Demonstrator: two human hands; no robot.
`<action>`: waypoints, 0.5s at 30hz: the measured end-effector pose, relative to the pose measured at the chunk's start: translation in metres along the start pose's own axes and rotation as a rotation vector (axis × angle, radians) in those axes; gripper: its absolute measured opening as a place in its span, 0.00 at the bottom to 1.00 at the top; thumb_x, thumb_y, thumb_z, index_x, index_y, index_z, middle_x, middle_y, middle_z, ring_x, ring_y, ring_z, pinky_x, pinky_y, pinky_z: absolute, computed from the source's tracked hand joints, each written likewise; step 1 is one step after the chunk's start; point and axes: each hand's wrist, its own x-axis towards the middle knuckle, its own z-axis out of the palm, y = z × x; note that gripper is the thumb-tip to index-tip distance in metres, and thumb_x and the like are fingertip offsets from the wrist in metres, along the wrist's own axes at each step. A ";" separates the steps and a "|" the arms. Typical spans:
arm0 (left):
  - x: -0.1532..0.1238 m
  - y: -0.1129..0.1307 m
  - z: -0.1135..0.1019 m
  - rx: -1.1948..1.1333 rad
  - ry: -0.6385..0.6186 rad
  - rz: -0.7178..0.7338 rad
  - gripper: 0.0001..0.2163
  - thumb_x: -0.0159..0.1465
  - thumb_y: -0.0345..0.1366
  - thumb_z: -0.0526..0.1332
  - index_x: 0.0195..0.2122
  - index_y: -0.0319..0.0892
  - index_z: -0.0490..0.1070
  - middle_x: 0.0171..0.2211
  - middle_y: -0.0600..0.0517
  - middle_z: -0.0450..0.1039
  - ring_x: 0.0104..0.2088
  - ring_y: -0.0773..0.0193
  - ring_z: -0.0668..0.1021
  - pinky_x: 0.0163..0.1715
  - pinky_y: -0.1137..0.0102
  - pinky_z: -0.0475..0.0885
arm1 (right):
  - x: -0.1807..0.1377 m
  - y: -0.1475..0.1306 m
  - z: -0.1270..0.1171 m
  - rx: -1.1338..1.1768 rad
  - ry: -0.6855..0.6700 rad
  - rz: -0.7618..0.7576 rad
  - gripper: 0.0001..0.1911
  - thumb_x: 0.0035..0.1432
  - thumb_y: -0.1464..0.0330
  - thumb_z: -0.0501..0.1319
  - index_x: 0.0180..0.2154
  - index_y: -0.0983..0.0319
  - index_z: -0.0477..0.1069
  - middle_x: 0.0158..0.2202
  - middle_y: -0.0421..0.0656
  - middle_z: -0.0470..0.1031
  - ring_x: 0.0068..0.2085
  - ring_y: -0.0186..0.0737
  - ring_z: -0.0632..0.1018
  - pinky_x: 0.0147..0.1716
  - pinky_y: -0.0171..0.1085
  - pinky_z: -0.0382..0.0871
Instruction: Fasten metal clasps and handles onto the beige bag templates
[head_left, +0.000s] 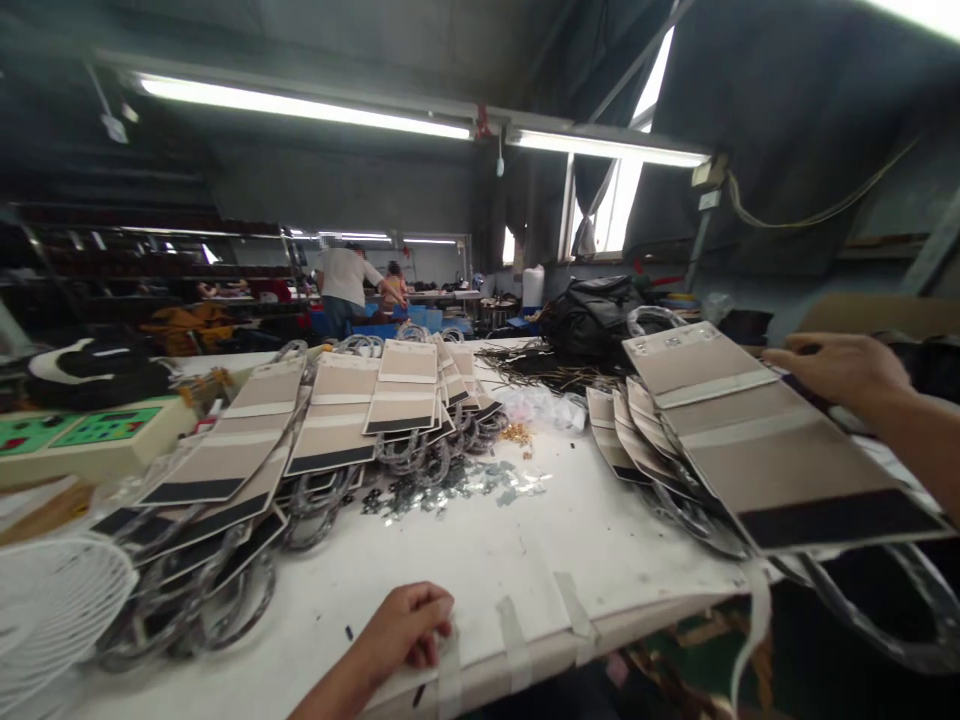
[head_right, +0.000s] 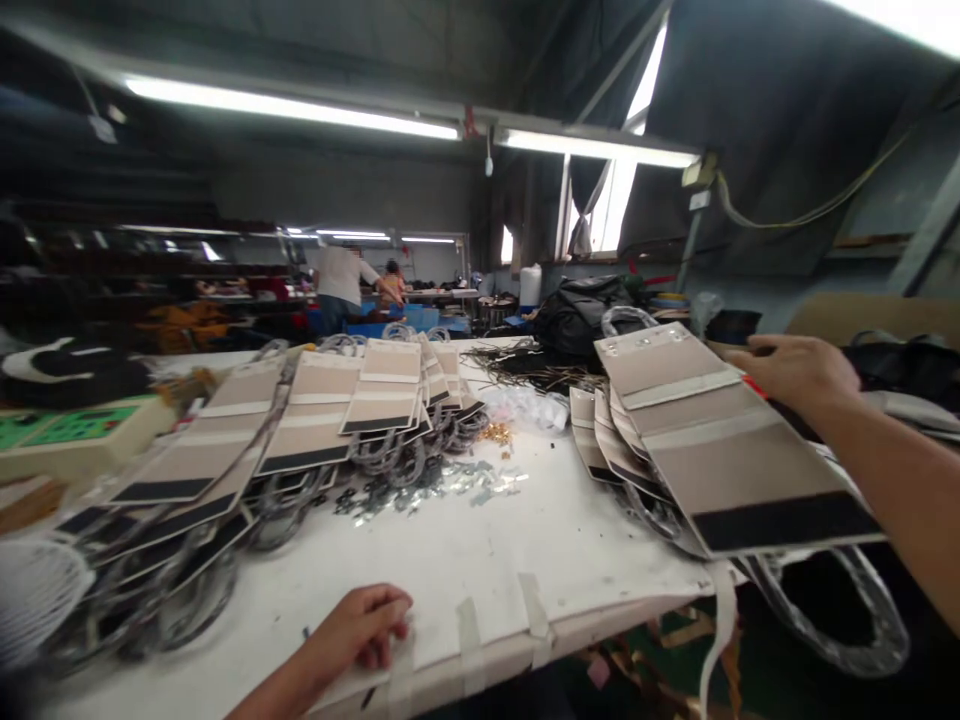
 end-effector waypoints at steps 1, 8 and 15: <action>0.000 -0.001 0.001 -0.014 -0.001 -0.002 0.29 0.52 0.63 0.67 0.39 0.41 0.75 0.33 0.49 0.81 0.21 0.66 0.78 0.21 0.73 0.64 | 0.007 -0.008 0.017 -0.113 0.001 0.032 0.24 0.47 0.47 0.75 0.27 0.63 0.83 0.46 0.69 0.81 0.50 0.70 0.81 0.39 0.59 0.65; 0.000 -0.008 0.008 -0.078 0.042 -0.026 0.23 0.51 0.55 0.68 0.37 0.40 0.74 0.30 0.50 0.81 0.18 0.68 0.75 0.18 0.74 0.62 | -0.158 -0.098 0.173 0.199 -0.658 -0.327 0.08 0.55 0.60 0.69 0.29 0.55 0.84 0.31 0.45 0.85 0.36 0.52 0.84 0.37 0.45 0.73; 0.004 -0.027 0.013 -0.100 0.152 -0.069 0.18 0.51 0.51 0.70 0.32 0.41 0.78 0.26 0.49 0.80 0.21 0.65 0.75 0.22 0.71 0.65 | -0.303 -0.221 0.291 0.545 -1.105 -0.165 0.18 0.59 0.55 0.64 0.38 0.62 0.84 0.22 0.40 0.78 0.19 0.37 0.74 0.20 0.34 0.65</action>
